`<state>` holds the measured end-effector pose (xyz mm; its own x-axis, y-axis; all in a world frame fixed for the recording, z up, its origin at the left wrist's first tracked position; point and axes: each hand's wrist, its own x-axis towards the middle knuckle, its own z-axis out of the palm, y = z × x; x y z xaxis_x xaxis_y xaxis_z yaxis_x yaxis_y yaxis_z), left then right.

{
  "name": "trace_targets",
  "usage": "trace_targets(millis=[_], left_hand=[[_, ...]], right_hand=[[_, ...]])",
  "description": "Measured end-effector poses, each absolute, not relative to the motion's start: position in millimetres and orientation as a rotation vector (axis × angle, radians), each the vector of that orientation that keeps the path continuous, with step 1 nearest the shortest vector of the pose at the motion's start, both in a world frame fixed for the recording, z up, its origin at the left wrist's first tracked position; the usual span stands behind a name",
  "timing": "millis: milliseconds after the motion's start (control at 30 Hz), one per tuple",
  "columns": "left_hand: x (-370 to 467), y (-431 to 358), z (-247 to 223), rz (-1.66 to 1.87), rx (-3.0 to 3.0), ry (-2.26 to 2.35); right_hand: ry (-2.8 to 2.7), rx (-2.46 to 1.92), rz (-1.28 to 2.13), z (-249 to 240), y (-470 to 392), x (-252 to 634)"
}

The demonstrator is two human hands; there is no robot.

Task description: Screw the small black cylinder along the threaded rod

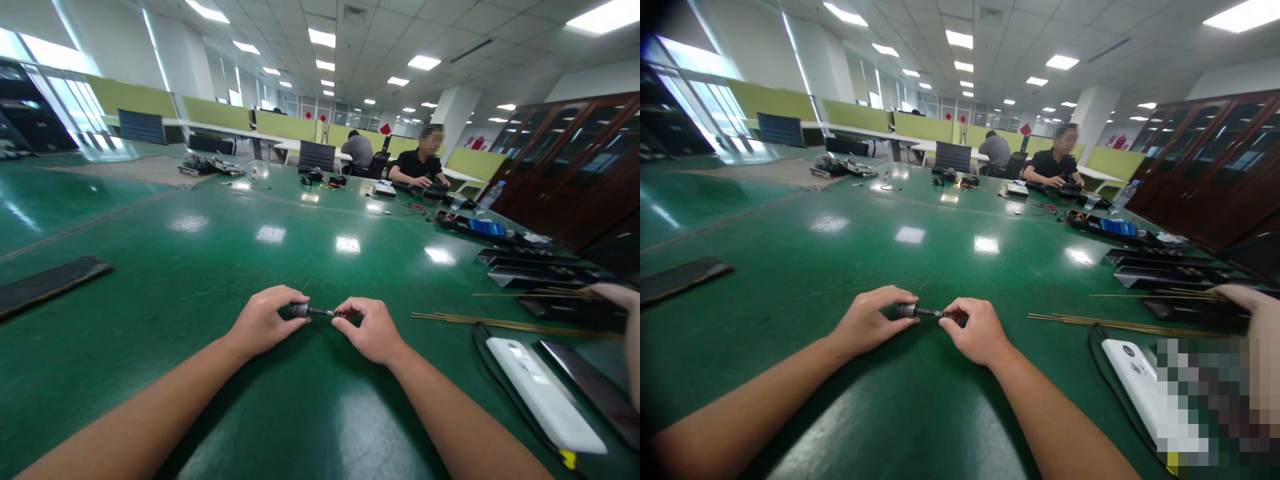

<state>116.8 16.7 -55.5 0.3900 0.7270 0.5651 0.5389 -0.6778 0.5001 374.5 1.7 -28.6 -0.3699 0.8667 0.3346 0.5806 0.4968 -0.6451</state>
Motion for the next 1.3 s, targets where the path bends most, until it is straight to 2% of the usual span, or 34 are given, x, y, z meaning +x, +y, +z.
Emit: trace_targets(millis=[900,1100,1300], left_hand=[[115.2,17.7,-51.4,1.179,2.348,1.209],[121.7,22.7,-46.5,1.229,2.029,1.466],[76.5,21.1,-30.4,1.234,1.566,1.383]], right_hand=[[-2.073,-1.173,0.568,-27.5,0.6,374.2],[-2.077,-1.132,0.636,-28.1,0.5,375.2],[-2.086,-1.095,0.663,-28.5,-3.3,377.3]])
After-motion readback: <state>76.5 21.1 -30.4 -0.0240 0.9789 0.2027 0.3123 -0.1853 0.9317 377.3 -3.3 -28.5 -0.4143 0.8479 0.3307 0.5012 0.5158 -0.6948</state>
